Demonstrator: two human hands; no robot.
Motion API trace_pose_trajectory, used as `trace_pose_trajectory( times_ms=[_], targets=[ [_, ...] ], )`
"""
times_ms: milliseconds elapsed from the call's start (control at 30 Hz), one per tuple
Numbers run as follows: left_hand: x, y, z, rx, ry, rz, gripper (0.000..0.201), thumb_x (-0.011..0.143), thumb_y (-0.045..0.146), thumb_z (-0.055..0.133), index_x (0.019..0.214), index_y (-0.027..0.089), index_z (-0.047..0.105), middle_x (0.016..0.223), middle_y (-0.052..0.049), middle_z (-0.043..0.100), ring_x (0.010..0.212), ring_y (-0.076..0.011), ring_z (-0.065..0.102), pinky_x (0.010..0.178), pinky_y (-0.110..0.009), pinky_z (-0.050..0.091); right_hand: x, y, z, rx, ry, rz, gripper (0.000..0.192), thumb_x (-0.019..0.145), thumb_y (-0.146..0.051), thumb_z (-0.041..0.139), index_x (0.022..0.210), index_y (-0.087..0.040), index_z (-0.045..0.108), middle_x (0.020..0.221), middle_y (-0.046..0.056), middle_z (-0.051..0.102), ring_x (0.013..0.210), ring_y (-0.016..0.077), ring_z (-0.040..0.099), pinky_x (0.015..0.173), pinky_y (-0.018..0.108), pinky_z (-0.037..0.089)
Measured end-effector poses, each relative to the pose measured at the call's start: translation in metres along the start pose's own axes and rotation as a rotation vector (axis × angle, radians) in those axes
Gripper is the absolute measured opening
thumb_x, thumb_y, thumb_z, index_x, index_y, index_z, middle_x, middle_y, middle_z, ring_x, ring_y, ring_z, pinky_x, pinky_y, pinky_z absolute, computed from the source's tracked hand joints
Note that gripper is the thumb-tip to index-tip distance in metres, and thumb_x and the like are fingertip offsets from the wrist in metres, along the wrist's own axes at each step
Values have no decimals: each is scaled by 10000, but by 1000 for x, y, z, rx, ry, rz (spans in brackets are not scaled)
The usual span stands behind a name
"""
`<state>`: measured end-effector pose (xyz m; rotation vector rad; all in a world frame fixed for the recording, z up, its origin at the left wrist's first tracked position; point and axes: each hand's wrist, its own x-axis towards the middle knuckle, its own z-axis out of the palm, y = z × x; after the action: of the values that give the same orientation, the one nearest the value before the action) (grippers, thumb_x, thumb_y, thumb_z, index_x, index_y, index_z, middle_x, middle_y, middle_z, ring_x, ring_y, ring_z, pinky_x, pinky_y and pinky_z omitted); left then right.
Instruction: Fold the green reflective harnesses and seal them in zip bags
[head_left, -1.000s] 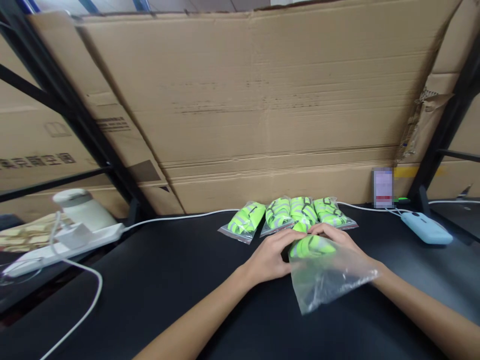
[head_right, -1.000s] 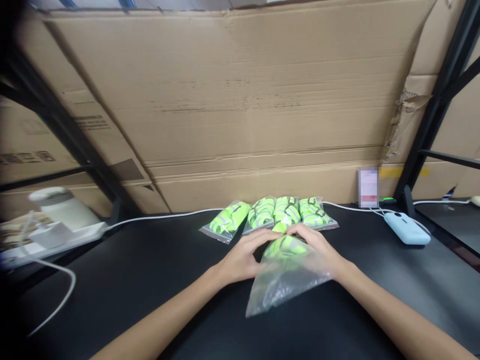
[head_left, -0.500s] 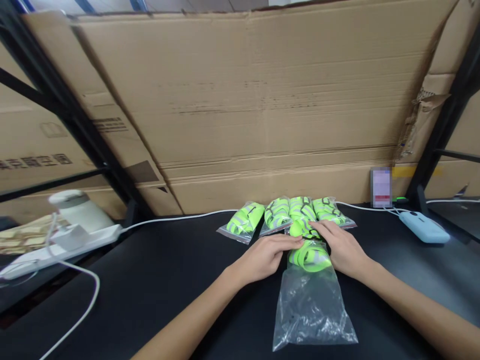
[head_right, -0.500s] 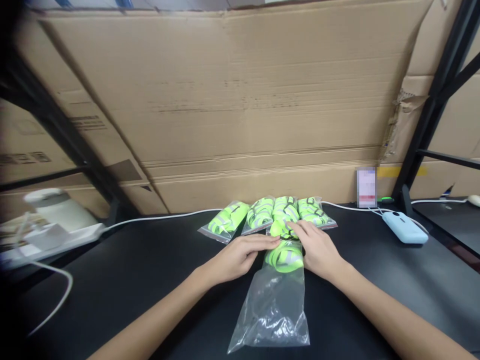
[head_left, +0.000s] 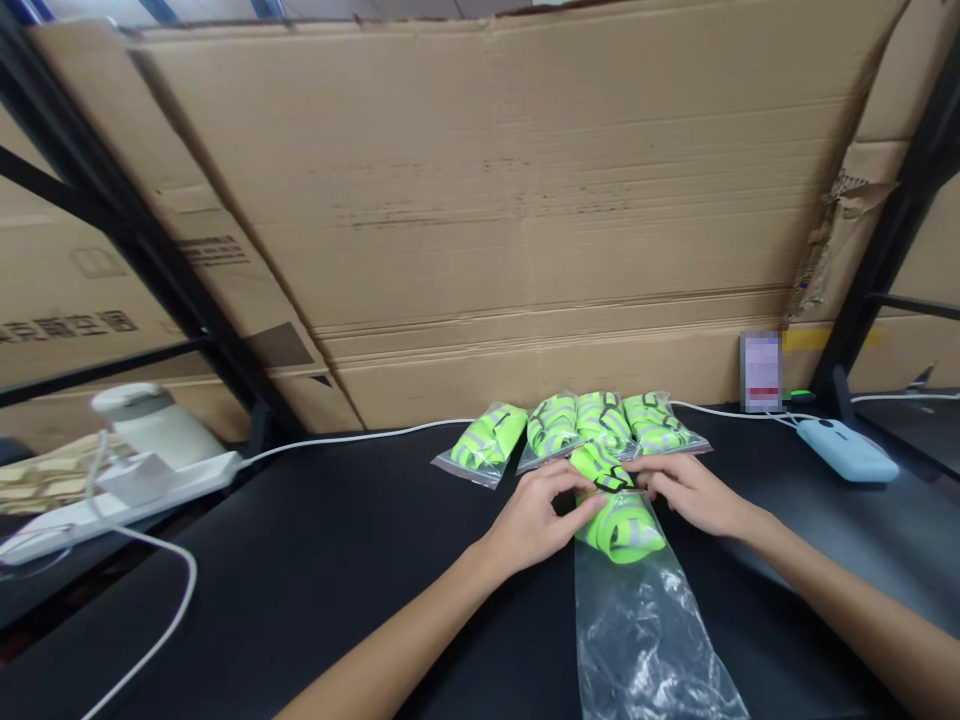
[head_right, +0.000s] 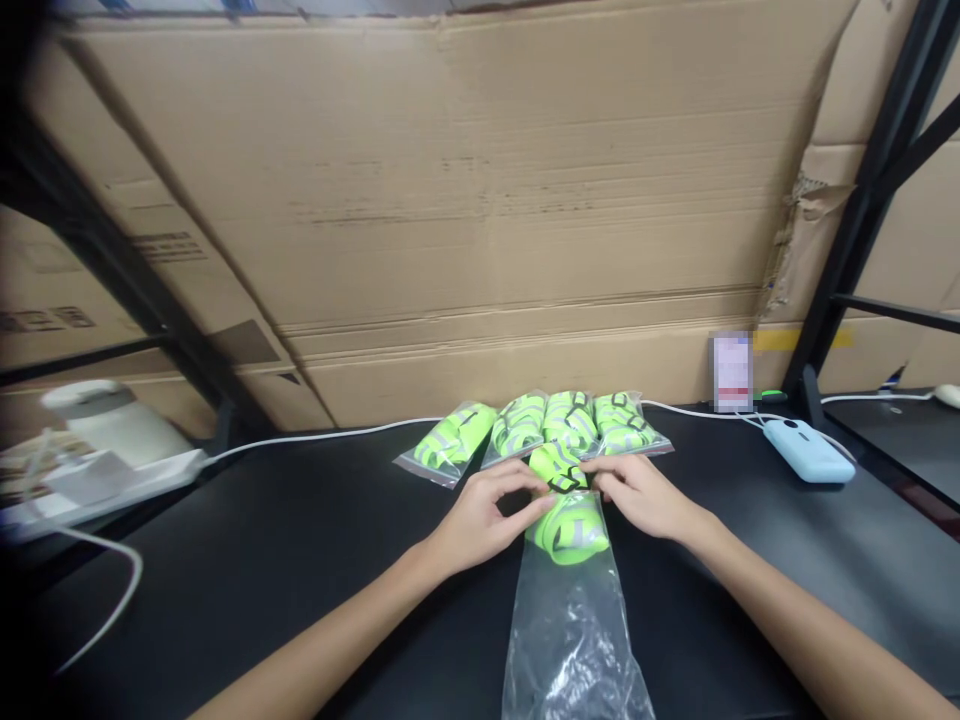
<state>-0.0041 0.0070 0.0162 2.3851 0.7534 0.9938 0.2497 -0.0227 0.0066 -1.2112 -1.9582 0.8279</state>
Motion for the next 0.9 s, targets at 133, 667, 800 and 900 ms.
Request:
trace_pose_trajectory(
  times_ms=[133,667,800,900],
  targets=[
    [1,5,2,-62,-72,-72,161,885,339,710,864,180,693,823,-20,654,782,-171,599,743,-305,490,0,-7,7,143,26,83,309,934,-485,617,903,-178,642,759,10,602,673,156,556,611,275,447],
    [-1,17,4,-14,-214,-90,337,1018,345,485,723,186,519,763,2,496,812,-178,505,761,-310,410,0,-7,21,82,63,114,412,866,-553,685,1002,-165,650,637,-69,388,553,113,350,511,258,281],
    [-3,16,8,-132,-163,-86,202,986,299,542,833,184,607,843,-12,513,815,-169,518,744,-295,435,0,-4,21,91,76,118,408,873,-541,673,1018,-161,641,628,-77,370,550,112,333,506,256,264],
    [-3,17,10,-171,-129,-58,149,979,286,556,906,191,645,926,-27,518,816,-159,528,751,-293,456,0,-4,20,89,80,113,426,870,-530,682,1076,-159,650,620,-76,379,546,113,338,503,255,256]
  ],
)
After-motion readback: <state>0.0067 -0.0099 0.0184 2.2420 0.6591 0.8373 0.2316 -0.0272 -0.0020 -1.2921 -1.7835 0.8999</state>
